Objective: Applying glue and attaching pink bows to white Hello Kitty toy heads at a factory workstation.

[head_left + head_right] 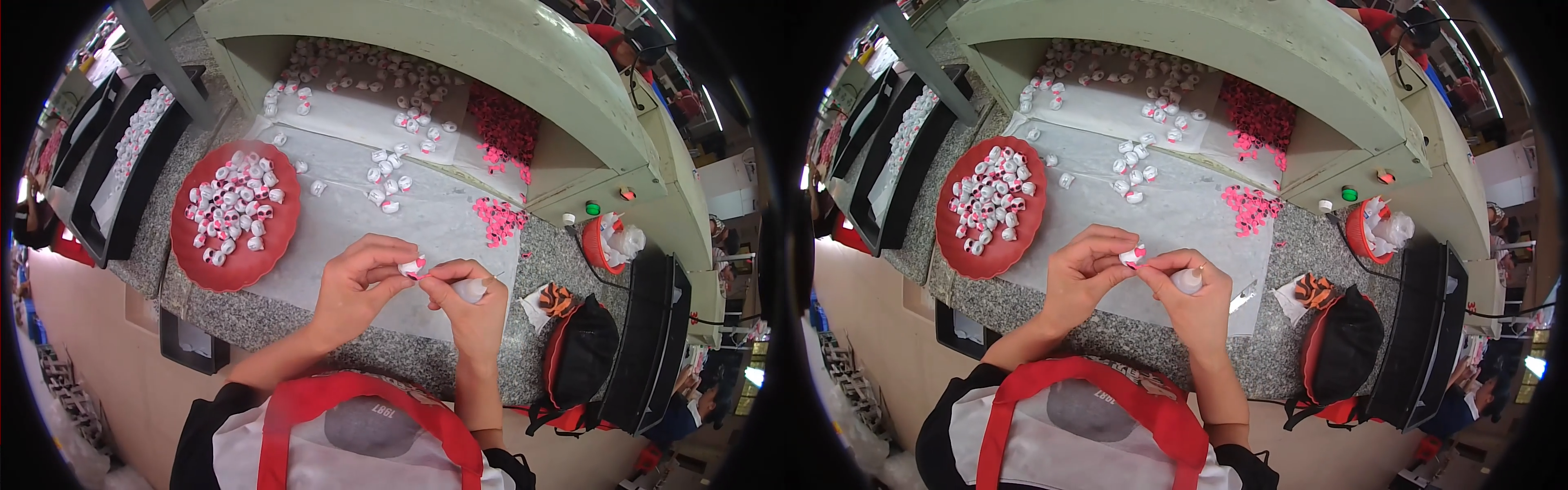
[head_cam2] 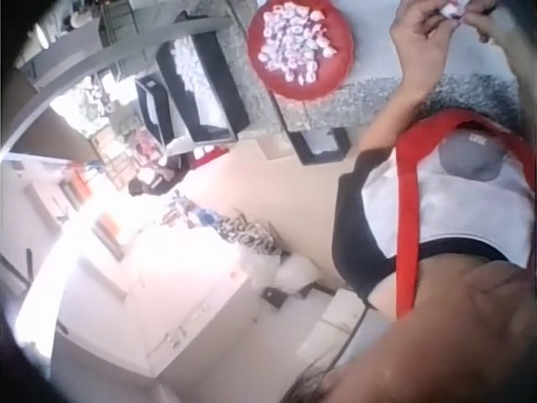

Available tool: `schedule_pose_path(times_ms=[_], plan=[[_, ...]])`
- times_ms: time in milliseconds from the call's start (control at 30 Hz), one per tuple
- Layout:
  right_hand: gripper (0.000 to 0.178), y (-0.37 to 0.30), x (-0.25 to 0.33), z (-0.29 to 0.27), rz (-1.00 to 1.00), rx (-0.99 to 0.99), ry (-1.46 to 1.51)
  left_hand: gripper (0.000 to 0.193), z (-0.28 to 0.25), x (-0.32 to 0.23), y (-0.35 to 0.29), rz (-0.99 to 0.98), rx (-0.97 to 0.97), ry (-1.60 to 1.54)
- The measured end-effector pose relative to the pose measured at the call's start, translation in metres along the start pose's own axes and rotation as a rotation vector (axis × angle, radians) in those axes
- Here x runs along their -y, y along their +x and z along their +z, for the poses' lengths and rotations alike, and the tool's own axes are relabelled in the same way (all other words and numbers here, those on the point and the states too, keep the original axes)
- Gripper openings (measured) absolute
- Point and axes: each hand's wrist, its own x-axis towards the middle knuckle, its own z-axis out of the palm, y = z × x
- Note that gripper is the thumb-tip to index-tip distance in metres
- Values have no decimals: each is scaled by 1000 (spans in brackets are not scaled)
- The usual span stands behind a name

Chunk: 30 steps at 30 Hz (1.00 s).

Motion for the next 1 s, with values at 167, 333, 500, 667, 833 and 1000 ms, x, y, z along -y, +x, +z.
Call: schedule_pose_path(times_ms=[167,333,500,667,833,1000], plan=[[12,-2,-12,-3,-134,-36,-39,31,-2,-5,2,-87,52,-128],[20,-4,3,3,-73,2,-46,28,-4,-4,4,-157,83,-240],[22,-3,0,-3,-202,12,-140,25,3,-4,2,-91,69,-148],[21,0,-5,-6,-199,31,-107,27,5,-5,2,-25,103,-30],[19,-1,-10,-5,-304,13,-132,28,6,-8,2,-81,99,-93],[18,0,-14,-2,-291,2,-112,28,3,-5,4,-91,85,-41]])
